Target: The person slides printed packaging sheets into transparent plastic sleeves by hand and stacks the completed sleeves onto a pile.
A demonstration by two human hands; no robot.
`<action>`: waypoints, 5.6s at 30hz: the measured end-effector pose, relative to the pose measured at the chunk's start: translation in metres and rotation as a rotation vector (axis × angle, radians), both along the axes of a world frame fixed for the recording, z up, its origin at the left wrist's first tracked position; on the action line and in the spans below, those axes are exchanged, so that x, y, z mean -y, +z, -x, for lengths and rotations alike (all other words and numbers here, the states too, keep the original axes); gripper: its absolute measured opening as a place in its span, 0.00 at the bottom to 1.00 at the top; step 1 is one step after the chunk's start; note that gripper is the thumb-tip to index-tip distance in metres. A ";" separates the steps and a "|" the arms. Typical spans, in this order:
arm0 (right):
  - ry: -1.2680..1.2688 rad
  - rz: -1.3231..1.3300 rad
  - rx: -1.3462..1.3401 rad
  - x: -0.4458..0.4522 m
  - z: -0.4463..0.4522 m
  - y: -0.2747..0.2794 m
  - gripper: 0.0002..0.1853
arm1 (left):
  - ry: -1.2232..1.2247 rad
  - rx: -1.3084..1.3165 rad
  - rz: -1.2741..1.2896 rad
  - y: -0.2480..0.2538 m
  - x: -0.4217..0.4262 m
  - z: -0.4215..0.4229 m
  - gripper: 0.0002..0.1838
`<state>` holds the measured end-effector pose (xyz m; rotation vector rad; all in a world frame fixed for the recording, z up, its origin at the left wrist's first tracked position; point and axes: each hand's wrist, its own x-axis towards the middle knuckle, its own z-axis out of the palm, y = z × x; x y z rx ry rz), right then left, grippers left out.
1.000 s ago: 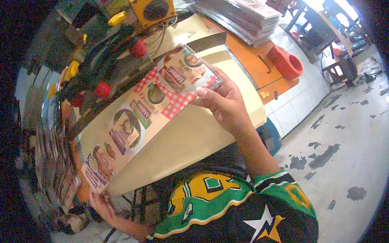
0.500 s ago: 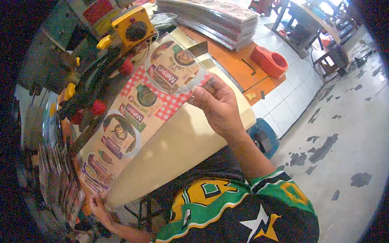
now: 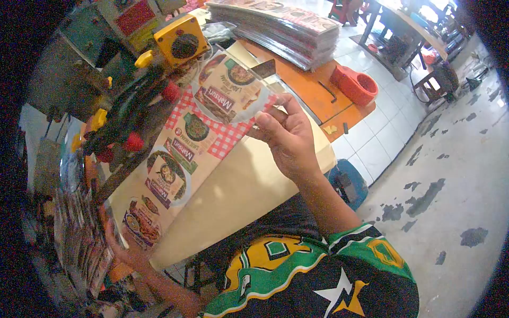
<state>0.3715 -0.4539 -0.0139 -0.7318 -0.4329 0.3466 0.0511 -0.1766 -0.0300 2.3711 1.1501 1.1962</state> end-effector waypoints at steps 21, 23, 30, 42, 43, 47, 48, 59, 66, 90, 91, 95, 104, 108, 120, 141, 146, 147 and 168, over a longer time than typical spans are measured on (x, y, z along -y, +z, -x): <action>0.080 -0.073 -0.124 0.008 -0.011 -0.010 0.08 | -0.434 0.003 0.676 0.004 0.042 -0.035 0.18; 0.075 -0.014 -0.118 0.007 -0.006 -0.002 0.08 | -0.397 0.082 0.734 -0.002 0.049 -0.032 0.18; 0.064 0.137 -0.069 0.005 0.000 0.000 0.09 | -0.397 0.160 0.737 -0.012 0.059 -0.027 0.18; -0.077 0.282 0.097 0.012 0.006 0.010 0.10 | -0.369 0.130 0.659 -0.014 0.064 -0.026 0.16; -0.078 0.282 0.097 0.012 0.006 0.010 0.10 | -0.367 0.128 0.678 -0.013 0.064 -0.025 0.16; -0.109 0.309 0.141 0.013 0.005 0.009 0.10 | -0.356 0.120 0.647 -0.011 0.067 -0.026 0.17; -0.112 0.312 0.147 0.013 0.005 0.009 0.10 | -0.355 0.120 0.647 -0.011 0.068 -0.025 0.17; -0.072 0.360 0.183 0.010 0.004 0.005 0.07 | -0.618 -0.127 0.738 -0.003 0.083 -0.034 0.16; 0.024 0.316 0.290 0.005 0.013 0.018 0.07 | -0.624 0.032 0.637 0.003 0.083 -0.055 0.14; -0.248 0.399 0.426 -0.001 -0.009 0.064 0.13 | -0.662 0.024 0.373 0.001 0.077 -0.044 0.10; -0.239 0.394 0.428 0.000 -0.010 0.064 0.13 | -0.662 0.025 0.373 0.003 0.077 -0.045 0.10; -0.181 0.411 0.404 0.002 -0.009 0.068 0.12 | -0.746 -0.013 0.332 0.025 0.079 -0.054 0.09; -0.146 0.369 0.471 -0.017 0.002 0.081 0.09 | -0.889 0.161 0.312 0.099 0.083 -0.103 0.15; -0.153 0.396 0.452 -0.021 0.005 0.084 0.09 | -0.800 0.120 0.298 0.126 0.101 -0.115 0.12; -0.107 0.360 0.185 -0.044 -0.001 0.059 0.08 | -0.725 -0.005 -0.320 0.114 0.133 -0.126 0.07; -0.503 0.551 1.127 -0.009 -0.023 0.099 0.12 | -0.940 0.123 0.537 0.094 0.105 -0.146 0.12; -0.155 0.776 0.984 0.003 -0.016 0.108 0.12 | -0.979 0.102 0.513 0.083 0.104 -0.144 0.10; -0.153 0.776 0.985 0.004 -0.021 0.103 0.12 | -0.965 0.026 0.536 0.081 0.101 -0.140 0.09; 0.012 0.690 0.483 0.039 -0.064 0.040 0.13 | -0.645 -0.242 0.531 0.040 0.032 -0.030 0.14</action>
